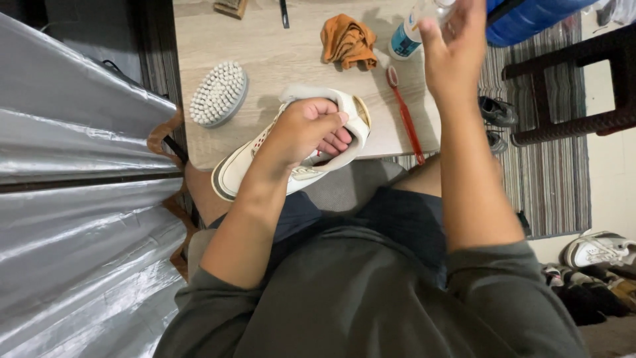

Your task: A person is cleaning a white sneaker by scrubbing the upper and midsole with a toothbrush, applying cleaner, and wiping it with a cloth.

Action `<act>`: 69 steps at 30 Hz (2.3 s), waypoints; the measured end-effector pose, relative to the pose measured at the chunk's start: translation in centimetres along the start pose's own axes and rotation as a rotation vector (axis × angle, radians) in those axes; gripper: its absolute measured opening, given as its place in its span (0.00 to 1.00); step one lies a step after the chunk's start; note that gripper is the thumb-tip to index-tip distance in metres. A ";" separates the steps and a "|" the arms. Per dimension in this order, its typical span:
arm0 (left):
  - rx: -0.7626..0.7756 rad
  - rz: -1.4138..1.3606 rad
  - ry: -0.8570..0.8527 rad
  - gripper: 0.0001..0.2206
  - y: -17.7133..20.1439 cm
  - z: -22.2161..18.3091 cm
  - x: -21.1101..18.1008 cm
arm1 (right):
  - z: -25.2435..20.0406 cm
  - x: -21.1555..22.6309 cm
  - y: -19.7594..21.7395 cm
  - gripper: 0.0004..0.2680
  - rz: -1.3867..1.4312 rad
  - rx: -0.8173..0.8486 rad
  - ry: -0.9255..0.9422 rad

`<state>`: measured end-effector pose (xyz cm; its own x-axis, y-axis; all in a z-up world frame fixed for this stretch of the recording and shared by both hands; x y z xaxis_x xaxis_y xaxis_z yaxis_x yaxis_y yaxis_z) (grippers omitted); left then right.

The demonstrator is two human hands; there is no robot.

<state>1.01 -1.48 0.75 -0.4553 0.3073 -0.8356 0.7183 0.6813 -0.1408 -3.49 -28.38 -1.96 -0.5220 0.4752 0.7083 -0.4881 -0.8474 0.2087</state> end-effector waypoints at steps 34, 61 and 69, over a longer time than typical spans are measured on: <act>0.122 -0.134 -0.181 0.10 0.8 0.6 1.6 | -10.4 20.7 -3.2 0.11 -0.700 0.278 -0.310; 0.104 -0.093 -0.173 0.09 0.4 0.5 1.2 | -7.7 16.9 -4.8 0.09 -0.698 0.283 -0.220; 0.022 0.089 0.015 0.09 -0.2 -0.6 -0.9 | -6.7 22.4 -1.4 0.14 -0.630 0.584 -0.487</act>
<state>0.95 -1.54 1.85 -0.3967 0.3762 -0.8373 0.7678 0.6359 -0.0780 -19.13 -14.95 9.10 0.1240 0.8413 0.5261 -0.0876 -0.5188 0.8504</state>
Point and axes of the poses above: each hand's wrist, its own z-axis towards the middle knuckle, its own y-axis out of the back of the hand, x = y × z, the point moved 2 cm from there along z, towards the middle knuckle
